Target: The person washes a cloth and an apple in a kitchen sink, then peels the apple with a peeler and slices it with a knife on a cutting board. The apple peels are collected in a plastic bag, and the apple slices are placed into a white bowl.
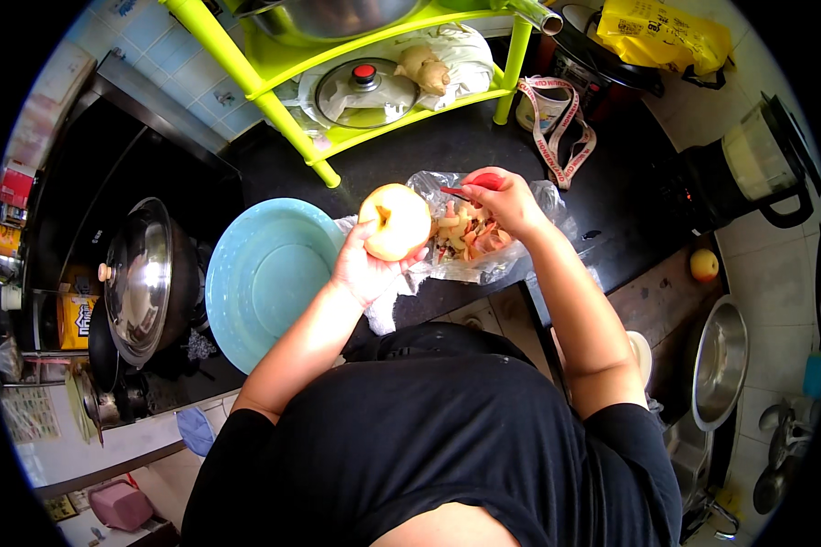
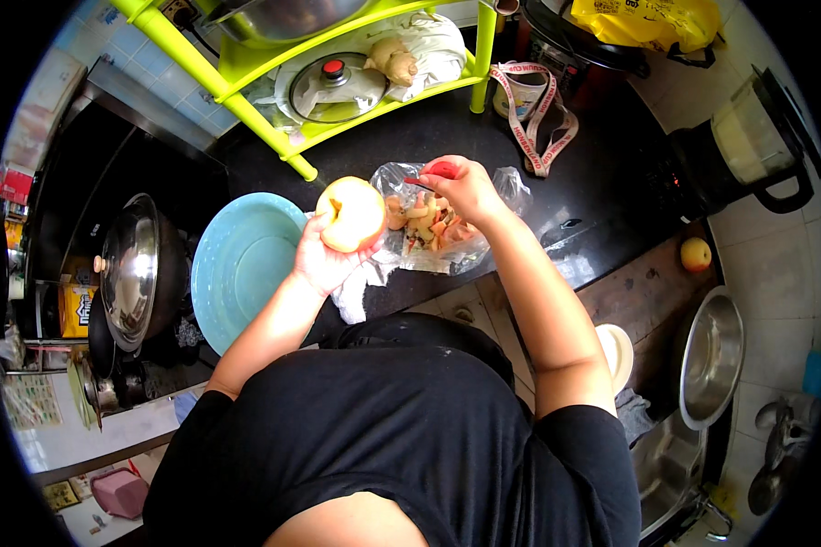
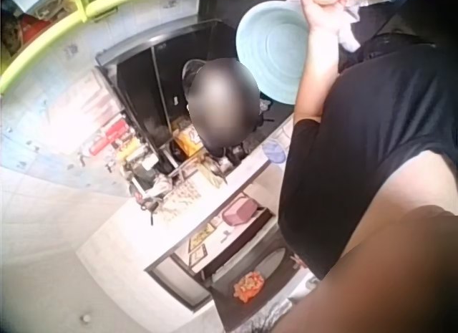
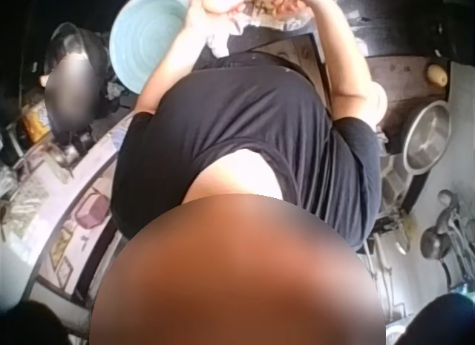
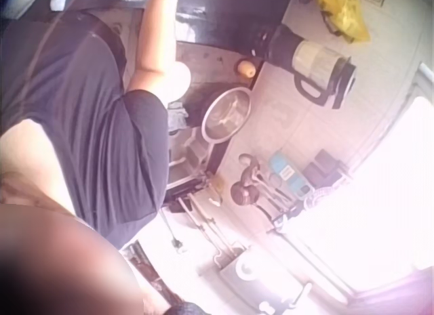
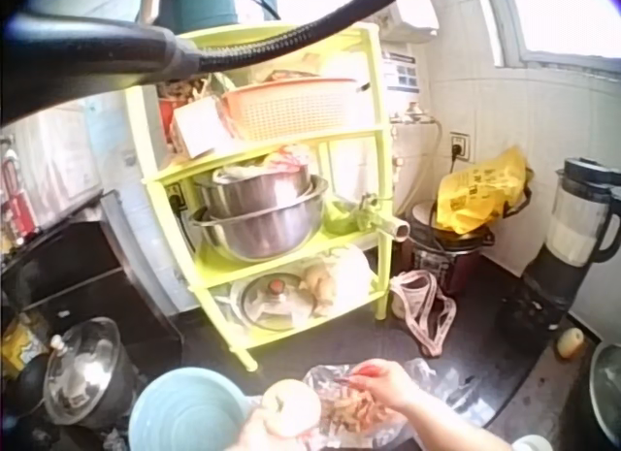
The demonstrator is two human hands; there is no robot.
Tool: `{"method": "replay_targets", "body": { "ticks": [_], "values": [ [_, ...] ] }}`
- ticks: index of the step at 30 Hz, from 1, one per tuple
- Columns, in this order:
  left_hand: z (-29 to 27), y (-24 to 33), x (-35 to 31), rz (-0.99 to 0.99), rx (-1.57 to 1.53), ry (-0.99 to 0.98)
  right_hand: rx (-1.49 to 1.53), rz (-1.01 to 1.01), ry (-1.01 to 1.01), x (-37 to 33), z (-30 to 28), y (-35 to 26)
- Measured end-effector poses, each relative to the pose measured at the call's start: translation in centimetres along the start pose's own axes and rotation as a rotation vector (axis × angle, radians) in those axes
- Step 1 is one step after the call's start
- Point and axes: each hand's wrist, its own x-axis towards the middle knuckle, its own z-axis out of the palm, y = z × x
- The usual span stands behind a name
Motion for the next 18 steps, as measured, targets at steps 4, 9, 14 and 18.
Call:
{"method": "replay_targets", "body": {
  "ticks": [4,9,14,18],
  "values": [
    [-0.5,-0.2,-0.2,-0.022,0.002,0.062,0.139,0.013,0.045,-1.1,-0.4,-1.7],
    [0.2,-0.7,-0.1,-0.010,0.053,0.116,0.410,-0.031,-0.026,-2.8,1.1,-3.8],
    [0.9,-1.0,0.0,-0.061,0.031,0.096,0.414,-0.121,-0.186,-3.7,2.4,-5.0],
    [0.6,-1.2,-0.1,-0.121,-0.056,0.048,0.608,-0.008,-0.158,-2.3,1.2,-2.6]
  ]
}}
